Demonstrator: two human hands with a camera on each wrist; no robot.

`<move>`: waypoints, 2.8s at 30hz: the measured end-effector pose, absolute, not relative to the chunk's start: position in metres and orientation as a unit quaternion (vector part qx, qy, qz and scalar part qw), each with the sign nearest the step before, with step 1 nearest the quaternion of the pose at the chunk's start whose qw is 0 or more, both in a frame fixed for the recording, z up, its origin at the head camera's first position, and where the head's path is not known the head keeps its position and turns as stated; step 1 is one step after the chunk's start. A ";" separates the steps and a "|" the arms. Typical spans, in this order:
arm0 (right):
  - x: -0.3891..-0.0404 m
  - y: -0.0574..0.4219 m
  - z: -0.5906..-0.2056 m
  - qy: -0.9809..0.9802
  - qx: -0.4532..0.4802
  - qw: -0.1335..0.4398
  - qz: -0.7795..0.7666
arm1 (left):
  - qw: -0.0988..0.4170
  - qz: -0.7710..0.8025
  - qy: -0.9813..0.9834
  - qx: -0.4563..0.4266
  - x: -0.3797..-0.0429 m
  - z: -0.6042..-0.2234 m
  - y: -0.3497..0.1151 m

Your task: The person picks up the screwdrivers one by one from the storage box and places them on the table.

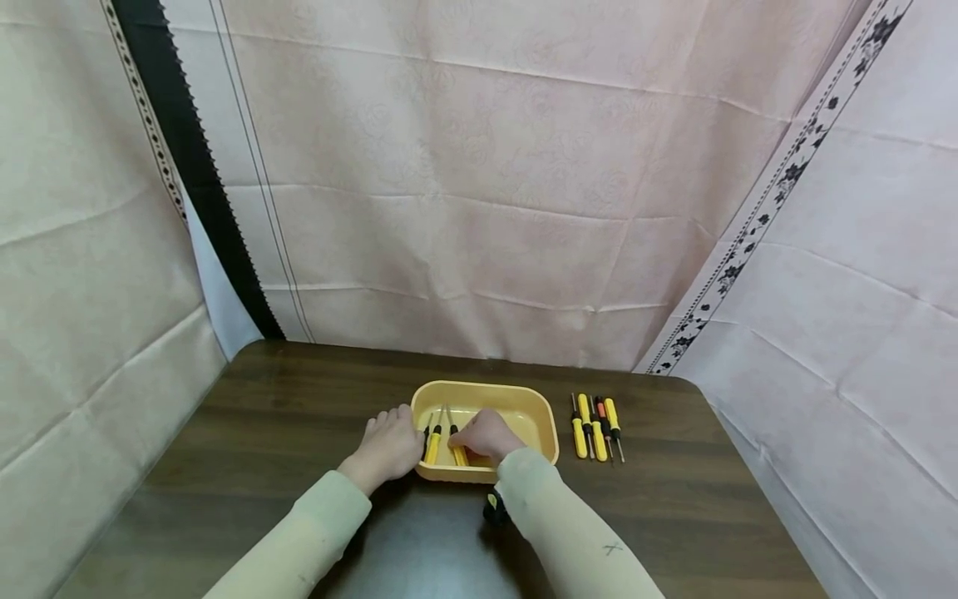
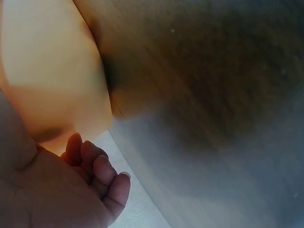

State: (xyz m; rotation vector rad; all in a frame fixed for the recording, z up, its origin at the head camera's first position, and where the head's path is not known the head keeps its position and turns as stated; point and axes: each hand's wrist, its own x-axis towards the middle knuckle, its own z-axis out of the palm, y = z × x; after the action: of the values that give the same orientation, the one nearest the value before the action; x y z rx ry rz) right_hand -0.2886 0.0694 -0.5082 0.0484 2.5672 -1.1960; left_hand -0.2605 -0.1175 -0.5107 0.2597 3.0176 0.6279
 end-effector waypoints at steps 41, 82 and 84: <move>-0.294 0.141 -0.468 0.737 -0.029 0.215 -0.640 | 0.021 0.227 0.969 0.094 -0.257 -0.502 -0.127; -0.294 0.322 -0.466 0.804 0.054 0.131 -0.578 | 0.003 0.214 0.974 0.080 -0.259 -0.504 -0.121; -0.292 0.327 -0.466 0.811 0.055 0.131 -0.567 | 0.004 0.212 0.974 0.081 -0.260 -0.506 -0.121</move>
State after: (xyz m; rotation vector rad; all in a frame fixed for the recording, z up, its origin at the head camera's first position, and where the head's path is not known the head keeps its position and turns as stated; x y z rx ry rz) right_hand -0.2919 0.3274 -0.4661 0.1597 2.3568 -1.6473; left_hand -0.2603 -0.1208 -0.5057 0.2524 3.0525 0.6657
